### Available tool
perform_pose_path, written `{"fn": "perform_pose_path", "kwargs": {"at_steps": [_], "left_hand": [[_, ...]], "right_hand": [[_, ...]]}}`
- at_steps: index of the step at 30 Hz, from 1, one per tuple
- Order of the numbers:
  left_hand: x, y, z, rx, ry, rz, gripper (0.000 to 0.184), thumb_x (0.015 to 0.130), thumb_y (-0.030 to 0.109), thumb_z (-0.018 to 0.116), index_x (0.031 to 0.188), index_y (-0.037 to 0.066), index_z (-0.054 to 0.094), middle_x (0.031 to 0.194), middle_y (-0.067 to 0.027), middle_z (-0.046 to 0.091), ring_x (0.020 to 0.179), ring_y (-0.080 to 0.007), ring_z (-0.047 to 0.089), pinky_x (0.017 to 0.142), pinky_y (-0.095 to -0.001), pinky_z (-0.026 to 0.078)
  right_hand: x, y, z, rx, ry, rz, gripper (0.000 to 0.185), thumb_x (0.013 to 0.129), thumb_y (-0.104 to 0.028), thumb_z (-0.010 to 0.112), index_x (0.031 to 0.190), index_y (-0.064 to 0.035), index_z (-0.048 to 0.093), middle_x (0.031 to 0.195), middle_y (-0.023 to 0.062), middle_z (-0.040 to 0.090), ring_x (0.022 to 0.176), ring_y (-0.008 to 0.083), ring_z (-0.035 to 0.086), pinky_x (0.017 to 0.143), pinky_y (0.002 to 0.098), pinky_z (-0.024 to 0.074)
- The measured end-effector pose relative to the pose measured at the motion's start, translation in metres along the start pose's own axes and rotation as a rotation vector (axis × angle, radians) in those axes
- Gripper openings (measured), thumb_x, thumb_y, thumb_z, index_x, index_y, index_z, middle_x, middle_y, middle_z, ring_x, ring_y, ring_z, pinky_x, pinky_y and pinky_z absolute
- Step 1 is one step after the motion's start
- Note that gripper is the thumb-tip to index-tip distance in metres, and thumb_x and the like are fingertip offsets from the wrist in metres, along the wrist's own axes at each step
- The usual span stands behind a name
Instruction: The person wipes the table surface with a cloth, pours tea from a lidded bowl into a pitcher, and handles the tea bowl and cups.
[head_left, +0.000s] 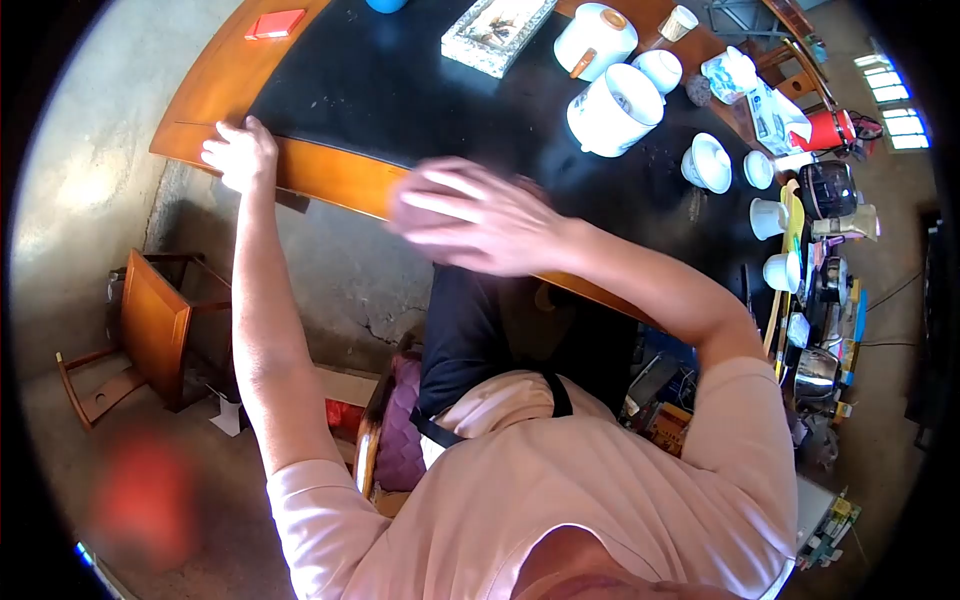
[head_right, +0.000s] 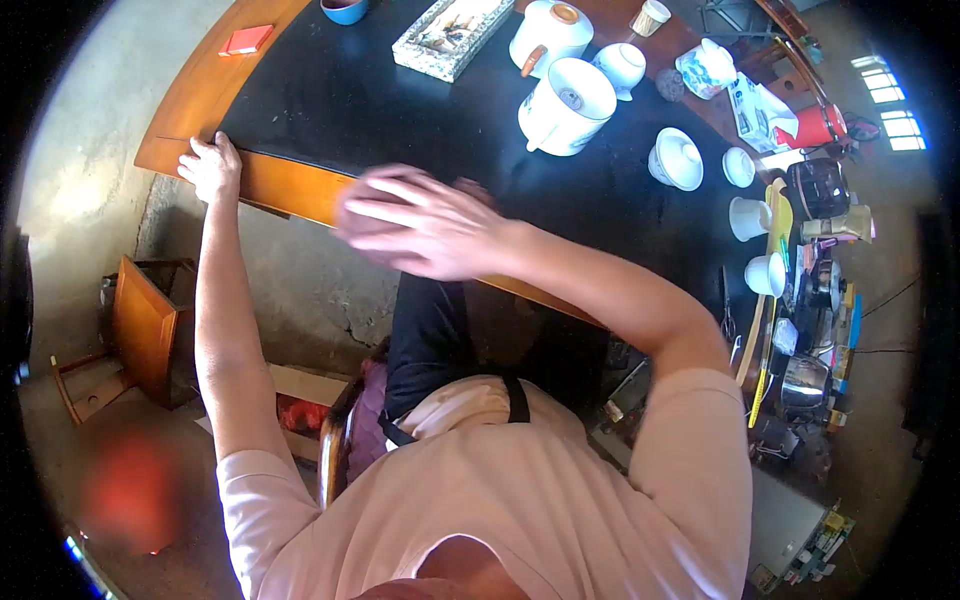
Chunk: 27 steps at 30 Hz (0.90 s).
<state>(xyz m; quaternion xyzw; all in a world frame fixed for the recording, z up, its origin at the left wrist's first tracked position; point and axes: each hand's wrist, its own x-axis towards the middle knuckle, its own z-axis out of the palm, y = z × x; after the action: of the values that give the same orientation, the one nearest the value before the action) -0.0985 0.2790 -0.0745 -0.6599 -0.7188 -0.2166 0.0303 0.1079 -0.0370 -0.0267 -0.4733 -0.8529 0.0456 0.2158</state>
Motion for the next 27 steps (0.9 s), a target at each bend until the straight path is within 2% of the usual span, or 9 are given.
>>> {"fn": "perform_pose_path", "kwargs": {"at_steps": [4, 5, 9, 15, 17, 18, 21, 24, 27], "left_hand": [[0.013, -0.006, 0.005, -0.042, -0.048, -0.013, 0.056, 0.095, 0.047, 0.043, 0.133, 0.006, 0.046, 0.128, -0.0201, 0.044, 0.126, -0.0349, 0.038, 0.1, -0.0518, 0.041], [0.027, -0.022, 0.032, -0.009, -0.05, 0.053, 0.06, 0.095, 0.05, 0.042, 0.137, 0.007, 0.044, 0.136, -0.0208, 0.04, 0.132, -0.0354, 0.033, 0.104, -0.0522, 0.038], [0.023, -0.015, 0.025, 0.002, -0.099, -0.027, 0.064, 0.095, 0.053, 0.04, 0.143, 0.01, 0.039, 0.151, -0.0209, 0.026, 0.143, -0.0353, 0.018, 0.111, -0.0512, 0.03], [0.034, -0.022, 0.04, 0.072, -0.062, 0.04, 0.065, 0.094, 0.053, 0.041, 0.14, 0.008, 0.042, 0.142, -0.0237, 0.035, 0.133, -0.0377, 0.03, 0.108, -0.0524, 0.033], [0.028, -0.019, 0.028, 0.067, -0.073, 0.034, 0.066, 0.094, 0.054, 0.042, 0.139, 0.006, 0.043, 0.141, -0.0253, 0.036, 0.133, -0.0394, 0.03, 0.107, -0.0523, 0.034], [0.031, -0.027, 0.042, 0.113, 0.073, 0.124, 0.073, 0.093, 0.057, 0.036, 0.136, -0.001, 0.046, 0.128, -0.0313, 0.049, 0.122, -0.0373, 0.042, 0.106, -0.0458, 0.028], [0.03, -0.021, 0.036, 0.047, -0.045, 0.048, 0.066, 0.093, 0.055, 0.042, 0.138, 0.006, 0.044, 0.139, -0.0254, 0.037, 0.132, -0.0396, 0.03, 0.106, -0.0531, 0.035], [0.017, -0.014, 0.02, 0.038, -0.044, 0.042, 0.064, 0.093, 0.054, 0.043, 0.137, 0.007, 0.044, 0.137, -0.0238, 0.037, 0.131, -0.0379, 0.031, 0.102, -0.0532, 0.039], [0.014, -0.01, 0.014, 0.048, -0.051, 0.029, 0.064, 0.094, 0.053, 0.043, 0.139, 0.008, 0.042, 0.14, -0.0241, 0.035, 0.133, -0.0383, 0.029, 0.102, -0.0526, 0.04]], "right_hand": [[0.092, 0.028, 0.058, -0.118, 0.112, 0.001, 0.048, 0.089, -0.043, 0.057, 0.132, -0.0223, 0.056, 0.148, 0.0084, 0.038, 0.138, 0.0316, 0.031, 0.115, 0.0496, 0.0248], [0.106, 0.023, 0.053, -0.135, 0.126, 0.07, 0.048, 0.09, -0.039, 0.058, 0.132, -0.0164, 0.054, 0.148, 0.0091, 0.038, 0.135, 0.0316, 0.035, 0.114, 0.0511, 0.028], [0.121, 0.017, 0.068, -0.1, 0.115, 0.281, 0.045, 0.093, -0.037, 0.052, 0.133, -0.0157, 0.052, 0.149, 0.0106, 0.037, 0.139, 0.0333, 0.03, 0.116, 0.0482, 0.022], [-0.01, -0.034, 0.023, -0.189, 0.179, 0.154, 0.042, 0.088, -0.038, 0.06, 0.124, -0.0162, 0.059, 0.142, 0.0094, 0.046, 0.133, 0.0329, 0.039, 0.111, 0.0472, 0.0311], [-0.067, -0.052, -0.007, -0.132, 0.089, 0.255, 0.044, 0.086, -0.036, 0.064, 0.125, -0.0174, 0.059, 0.142, 0.0078, 0.046, 0.134, 0.0316, 0.039, 0.11, 0.0464, 0.032], [-0.098, -0.059, -0.023, -0.123, 0.045, 0.3, 0.045, 0.085, -0.035, 0.066, 0.126, -0.0174, 0.059, 0.143, 0.0079, 0.046, 0.134, 0.0321, 0.039, 0.11, 0.0462, 0.0324], [-0.188, -0.079, -0.075, -0.109, -0.096, 0.444, 0.05, 0.084, -0.032, 0.068, 0.13, -0.0169, 0.057, 0.146, 0.009, 0.043, 0.135, 0.0348, 0.037, 0.11, 0.0472, 0.033], [-0.283, -0.092, -0.109, -0.109, -0.161, 0.6, 0.049, 0.086, -0.029, 0.066, 0.132, -0.0169, 0.055, 0.148, 0.0114, 0.04, 0.137, 0.037, 0.035, 0.11, 0.0497, 0.0325], [-0.295, -0.098, -0.119, -0.141, -0.214, 0.673, 0.051, 0.087, -0.032, 0.064, 0.135, -0.018, 0.052, 0.151, 0.0126, 0.035, 0.138, 0.0376, 0.032, 0.11, 0.0511, 0.0315]]}}
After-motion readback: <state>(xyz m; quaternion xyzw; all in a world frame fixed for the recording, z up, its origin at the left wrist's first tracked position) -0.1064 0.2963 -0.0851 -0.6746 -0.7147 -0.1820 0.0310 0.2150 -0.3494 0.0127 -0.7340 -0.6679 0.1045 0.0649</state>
